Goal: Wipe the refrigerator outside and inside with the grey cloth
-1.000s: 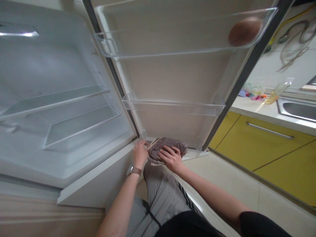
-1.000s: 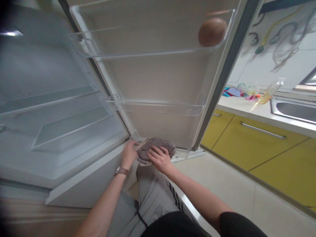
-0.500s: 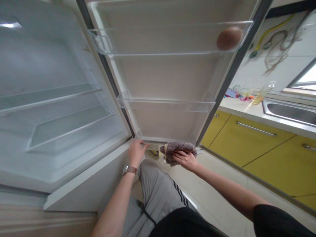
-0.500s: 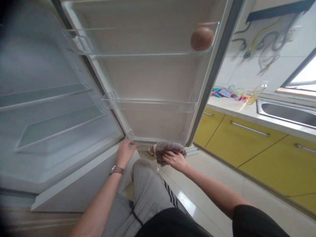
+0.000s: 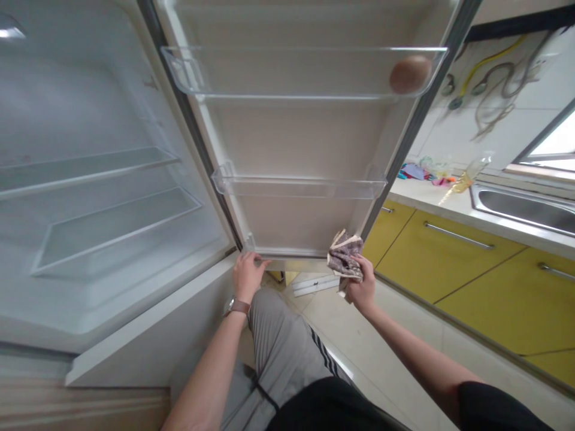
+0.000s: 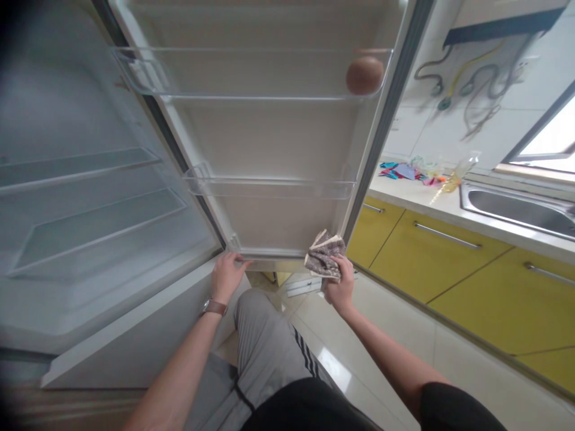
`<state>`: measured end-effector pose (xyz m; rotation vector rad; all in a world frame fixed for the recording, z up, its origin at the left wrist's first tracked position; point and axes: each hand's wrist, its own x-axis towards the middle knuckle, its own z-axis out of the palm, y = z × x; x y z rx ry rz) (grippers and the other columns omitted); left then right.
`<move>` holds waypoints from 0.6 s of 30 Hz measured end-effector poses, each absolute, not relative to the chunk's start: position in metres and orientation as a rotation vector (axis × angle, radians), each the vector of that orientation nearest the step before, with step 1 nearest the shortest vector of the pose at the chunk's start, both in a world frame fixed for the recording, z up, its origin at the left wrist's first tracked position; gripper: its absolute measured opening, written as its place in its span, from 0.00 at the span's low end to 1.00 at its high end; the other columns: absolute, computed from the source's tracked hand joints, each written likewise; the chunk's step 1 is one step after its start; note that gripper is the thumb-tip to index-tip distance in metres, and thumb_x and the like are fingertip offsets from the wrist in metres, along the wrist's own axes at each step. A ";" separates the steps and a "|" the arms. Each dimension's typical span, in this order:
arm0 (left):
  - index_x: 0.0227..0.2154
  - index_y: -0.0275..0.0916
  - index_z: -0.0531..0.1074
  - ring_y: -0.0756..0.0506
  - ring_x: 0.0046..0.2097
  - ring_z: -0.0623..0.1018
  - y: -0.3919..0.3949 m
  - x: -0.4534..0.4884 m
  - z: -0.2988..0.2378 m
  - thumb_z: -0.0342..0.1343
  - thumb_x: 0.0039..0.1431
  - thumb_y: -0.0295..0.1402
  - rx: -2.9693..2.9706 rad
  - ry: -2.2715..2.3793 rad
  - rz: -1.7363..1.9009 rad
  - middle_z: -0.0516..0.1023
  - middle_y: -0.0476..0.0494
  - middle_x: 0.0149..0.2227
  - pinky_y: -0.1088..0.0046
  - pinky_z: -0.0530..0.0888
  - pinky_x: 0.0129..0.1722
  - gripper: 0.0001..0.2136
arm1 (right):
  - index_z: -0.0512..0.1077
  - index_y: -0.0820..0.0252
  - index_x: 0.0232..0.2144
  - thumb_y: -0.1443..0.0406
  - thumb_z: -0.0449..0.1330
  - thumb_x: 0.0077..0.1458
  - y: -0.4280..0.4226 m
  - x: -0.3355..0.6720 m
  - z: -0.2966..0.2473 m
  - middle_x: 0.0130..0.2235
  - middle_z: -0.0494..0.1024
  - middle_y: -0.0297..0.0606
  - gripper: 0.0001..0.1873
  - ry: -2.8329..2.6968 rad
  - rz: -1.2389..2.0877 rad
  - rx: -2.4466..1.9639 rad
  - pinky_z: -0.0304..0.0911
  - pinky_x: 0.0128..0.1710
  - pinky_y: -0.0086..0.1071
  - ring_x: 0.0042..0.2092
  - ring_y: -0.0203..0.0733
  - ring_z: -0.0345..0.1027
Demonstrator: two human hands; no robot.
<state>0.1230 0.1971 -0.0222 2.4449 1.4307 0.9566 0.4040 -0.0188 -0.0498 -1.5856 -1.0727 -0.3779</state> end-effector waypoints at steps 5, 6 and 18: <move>0.32 0.45 0.74 0.35 0.50 0.76 0.196 0.124 -0.023 0.58 0.65 0.41 2.441 1.448 0.977 0.80 0.41 0.40 0.61 0.71 0.49 0.08 | 0.73 0.57 0.47 0.66 0.59 0.49 -0.017 0.396 -0.048 0.45 0.78 0.42 0.20 -0.799 -0.176 -1.555 0.66 0.46 0.41 0.44 0.47 0.71; 0.32 0.45 0.74 0.35 0.51 0.75 0.196 0.123 -0.023 0.58 0.65 0.41 2.436 1.453 0.980 0.80 0.41 0.40 0.61 0.71 0.49 0.08 | 0.73 0.58 0.46 0.65 0.60 0.48 -0.019 0.396 -0.050 0.43 0.79 0.40 0.19 -0.770 -0.155 -1.546 0.65 0.44 0.39 0.42 0.46 0.70; 0.33 0.43 0.73 0.37 0.50 0.76 0.197 0.117 -0.024 0.59 0.65 0.39 2.470 1.407 0.996 0.80 0.43 0.40 0.63 0.71 0.48 0.07 | 0.72 0.58 0.36 0.66 0.68 0.32 -0.012 0.417 -0.101 0.29 0.78 0.30 0.23 -0.016 0.566 -1.188 0.70 0.34 0.34 0.31 0.41 0.73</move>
